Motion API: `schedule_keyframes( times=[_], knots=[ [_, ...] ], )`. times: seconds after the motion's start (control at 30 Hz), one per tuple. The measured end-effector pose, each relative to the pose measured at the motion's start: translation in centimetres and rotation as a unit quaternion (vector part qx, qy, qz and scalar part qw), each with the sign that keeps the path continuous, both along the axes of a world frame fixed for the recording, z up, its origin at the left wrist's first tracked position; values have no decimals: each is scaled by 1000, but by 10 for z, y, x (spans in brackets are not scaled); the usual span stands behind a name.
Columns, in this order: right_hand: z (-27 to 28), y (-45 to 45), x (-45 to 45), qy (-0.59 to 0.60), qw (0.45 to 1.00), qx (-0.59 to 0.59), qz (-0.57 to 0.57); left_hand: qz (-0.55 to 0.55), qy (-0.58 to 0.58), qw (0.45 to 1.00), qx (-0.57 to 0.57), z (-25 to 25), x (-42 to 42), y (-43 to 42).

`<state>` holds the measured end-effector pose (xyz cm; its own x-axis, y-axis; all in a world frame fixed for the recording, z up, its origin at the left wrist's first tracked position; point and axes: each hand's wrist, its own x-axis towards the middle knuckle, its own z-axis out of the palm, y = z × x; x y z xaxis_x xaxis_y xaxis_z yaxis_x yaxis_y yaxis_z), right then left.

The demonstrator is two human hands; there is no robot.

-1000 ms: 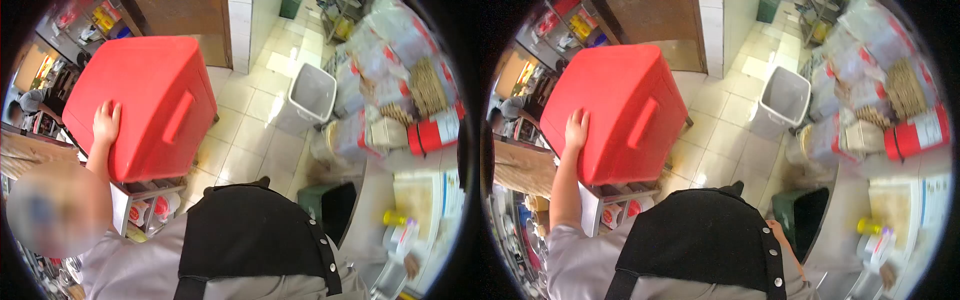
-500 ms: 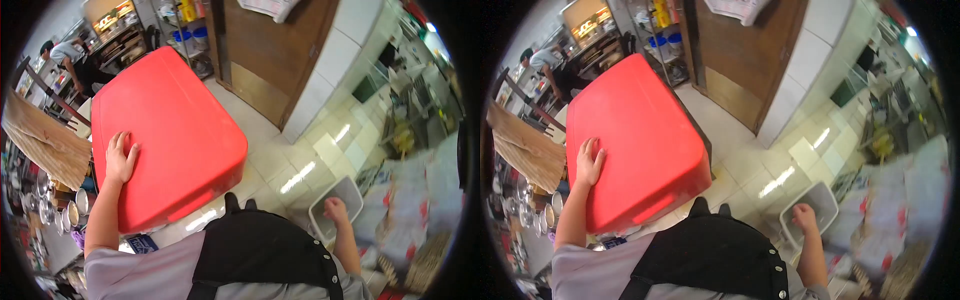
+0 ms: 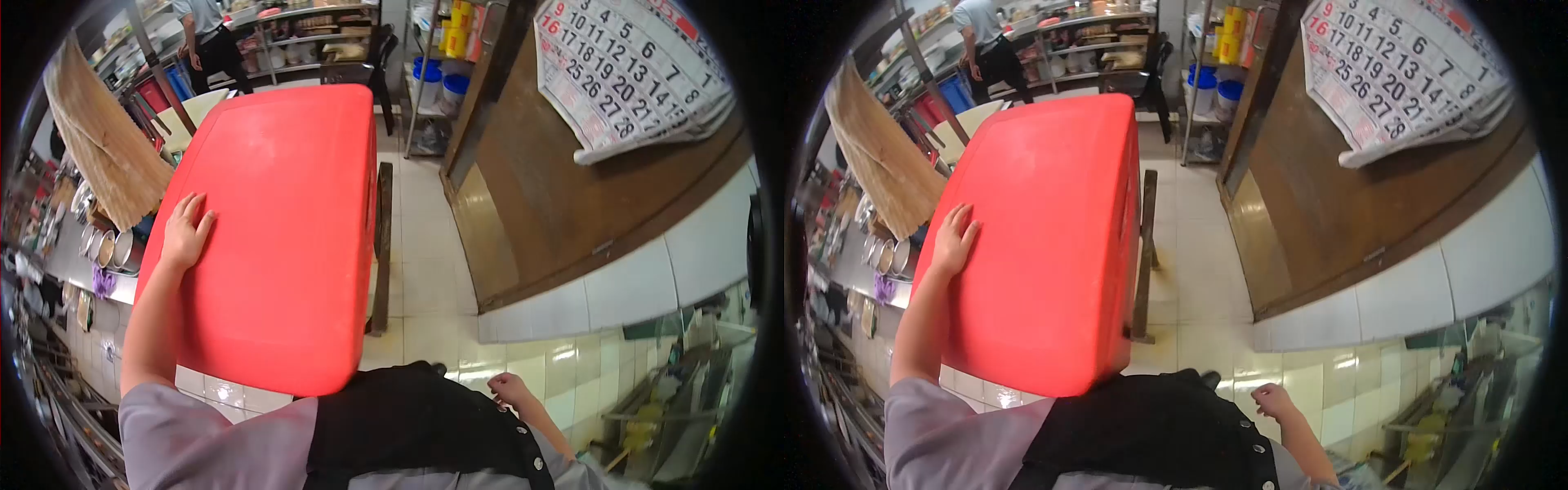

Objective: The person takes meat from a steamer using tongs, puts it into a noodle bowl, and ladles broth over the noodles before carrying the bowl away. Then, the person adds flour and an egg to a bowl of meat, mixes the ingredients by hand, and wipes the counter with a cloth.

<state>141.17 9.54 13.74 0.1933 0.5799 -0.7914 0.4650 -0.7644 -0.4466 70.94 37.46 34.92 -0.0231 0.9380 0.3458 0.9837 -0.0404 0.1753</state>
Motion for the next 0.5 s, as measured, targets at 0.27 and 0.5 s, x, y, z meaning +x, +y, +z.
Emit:
schedule_keyframes(
  times=[0.27,0.5],
  knots=[
    [53,207,100,33,994,69,73,236,4,972,1,8,43,-18],
    [34,418,49,104,975,84,176,374,51,926,29,-9,22,-5]
  ],
)
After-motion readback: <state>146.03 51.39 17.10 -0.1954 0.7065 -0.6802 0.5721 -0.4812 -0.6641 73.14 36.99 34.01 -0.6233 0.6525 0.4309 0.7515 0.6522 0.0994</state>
